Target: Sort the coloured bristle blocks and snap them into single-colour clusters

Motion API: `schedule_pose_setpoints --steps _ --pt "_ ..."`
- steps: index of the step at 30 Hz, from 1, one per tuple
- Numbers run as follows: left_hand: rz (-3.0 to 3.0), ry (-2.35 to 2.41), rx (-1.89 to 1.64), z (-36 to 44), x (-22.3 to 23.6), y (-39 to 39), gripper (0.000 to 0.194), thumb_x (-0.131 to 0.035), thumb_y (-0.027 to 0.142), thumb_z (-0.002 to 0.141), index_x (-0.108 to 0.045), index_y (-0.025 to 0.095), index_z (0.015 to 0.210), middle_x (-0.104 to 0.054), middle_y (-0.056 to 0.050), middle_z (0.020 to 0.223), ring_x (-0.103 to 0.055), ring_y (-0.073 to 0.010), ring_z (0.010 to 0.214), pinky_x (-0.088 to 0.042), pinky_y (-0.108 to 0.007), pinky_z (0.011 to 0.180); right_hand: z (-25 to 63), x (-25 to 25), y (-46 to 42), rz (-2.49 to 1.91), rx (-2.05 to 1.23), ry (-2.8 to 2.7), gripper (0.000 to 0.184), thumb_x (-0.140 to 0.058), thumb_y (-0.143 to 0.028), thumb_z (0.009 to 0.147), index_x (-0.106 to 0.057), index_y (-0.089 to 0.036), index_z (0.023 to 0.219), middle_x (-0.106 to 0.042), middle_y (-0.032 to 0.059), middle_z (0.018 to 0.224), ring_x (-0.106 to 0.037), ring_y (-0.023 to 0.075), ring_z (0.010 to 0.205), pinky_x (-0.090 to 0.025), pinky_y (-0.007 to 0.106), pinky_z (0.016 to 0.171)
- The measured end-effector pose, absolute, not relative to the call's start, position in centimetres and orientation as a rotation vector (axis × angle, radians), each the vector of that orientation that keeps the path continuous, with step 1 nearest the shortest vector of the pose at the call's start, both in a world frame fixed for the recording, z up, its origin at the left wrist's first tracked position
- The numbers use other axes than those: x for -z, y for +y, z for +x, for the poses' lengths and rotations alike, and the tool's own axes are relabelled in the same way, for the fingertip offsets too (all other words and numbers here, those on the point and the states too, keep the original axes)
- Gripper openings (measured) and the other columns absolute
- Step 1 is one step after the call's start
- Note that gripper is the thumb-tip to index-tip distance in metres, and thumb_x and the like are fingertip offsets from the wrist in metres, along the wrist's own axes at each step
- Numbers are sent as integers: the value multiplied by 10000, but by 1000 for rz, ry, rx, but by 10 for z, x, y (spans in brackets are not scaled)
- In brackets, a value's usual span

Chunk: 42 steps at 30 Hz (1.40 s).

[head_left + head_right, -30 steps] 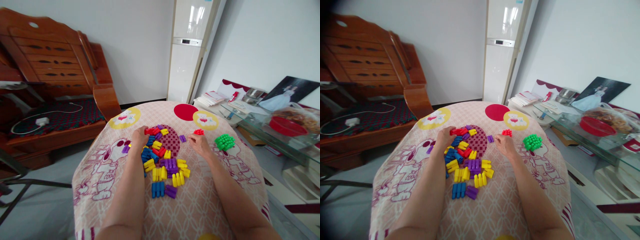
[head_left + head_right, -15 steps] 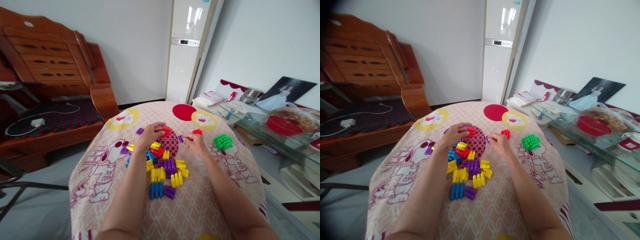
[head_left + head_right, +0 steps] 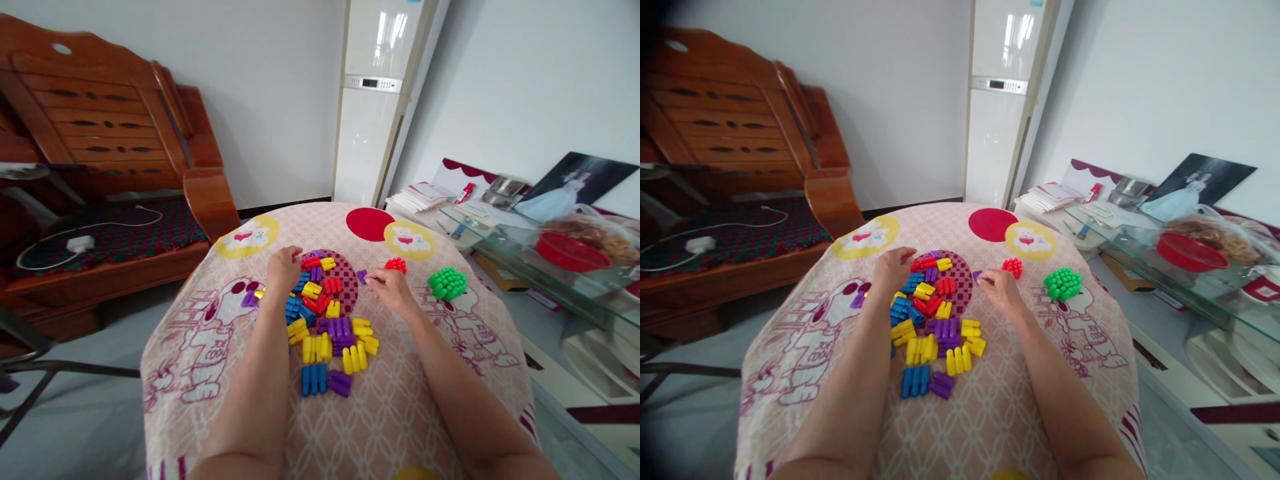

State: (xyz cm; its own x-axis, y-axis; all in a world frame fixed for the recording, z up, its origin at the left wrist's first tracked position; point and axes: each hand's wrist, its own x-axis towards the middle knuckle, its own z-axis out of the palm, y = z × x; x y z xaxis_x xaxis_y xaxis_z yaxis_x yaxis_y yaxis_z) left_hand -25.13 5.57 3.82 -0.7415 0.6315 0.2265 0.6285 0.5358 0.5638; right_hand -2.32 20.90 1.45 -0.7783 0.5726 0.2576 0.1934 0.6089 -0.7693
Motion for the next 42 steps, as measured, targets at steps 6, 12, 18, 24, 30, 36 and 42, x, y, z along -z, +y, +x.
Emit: schedule_pose_setpoints --steps 6,12,18,24,30,36,42 --pt "1170 2817 -741 -267 -14 51 365 -562 179 834 -710 184 1168 -722 -121 1188 -659 -265 1103 -492 -344 976 -23 -11 209 -598 -1035 -2342 211 -546 -300 810 -707 -168 775 -645 5 634 -546 124 520 -408 229 515" --pt "1161 2807 -839 -270 -9 51 168 -626 205 763 -718 187 903 -748 -97 898 -684 -258 897 -520 -316 780 -23 -13 207 -604 -1073 -2305 205 -553 -310 791 -706 -177 758 -639 0 616 -548 123 504 -414 229 500" --pt "1153 2480 -1266 -257 -34 54 175 -672 283 735 -701 177 872 -734 -45 798 -666 -198 791 -501 -278 727 -26 -17 200 -606 -1170 -2253 216 -597 -363 798 -709 -181 765 -650 2 616 -578 130 498 -439 234 480" --pt "1472 2024 -1397 -201 -56 80 162 -707 212 694 -694 161 847 -739 -41 872 -663 -172 813 -507 -268 736 -29 -19 198 -605 -1501 -1992 477 -667 -552 798 -722 -155 1058 -743 72 801 -702 211 678 -560 290 532" --pt "1625 2082 -1320 -173 -51 94 112 -727 201 687 -654 163 761 -693 -43 818 -636 -173 767 -494 -280 711 -33 -18 196 -527 -1612 -1906 542 -730 -580 737 -726 -143 1058 -742 60 812 -703 199 692 -595 302 564" --pt "1683 2063 -1303 -171 -45 99 111 -722 226 722 -638 167 765 -682 -41 807 -627 -166 754 -492 -276 709 -32 -22 193 -577 -1553 -1902 485 -746 -552 713 -734 -148 981 -735 60 770 -698 200 679 -580 291 554" --pt "1690 2040 -1301 -172 -45 98 113 -717 183 711 -655 167 804 -698 -41 849 -644 -176 806 -509 -290 759 -27 -28 200 -633 -1425 -1948 406 -711 -484 730 -738 -155 966 -747 76 818 -702 228 725 -582 317 597"
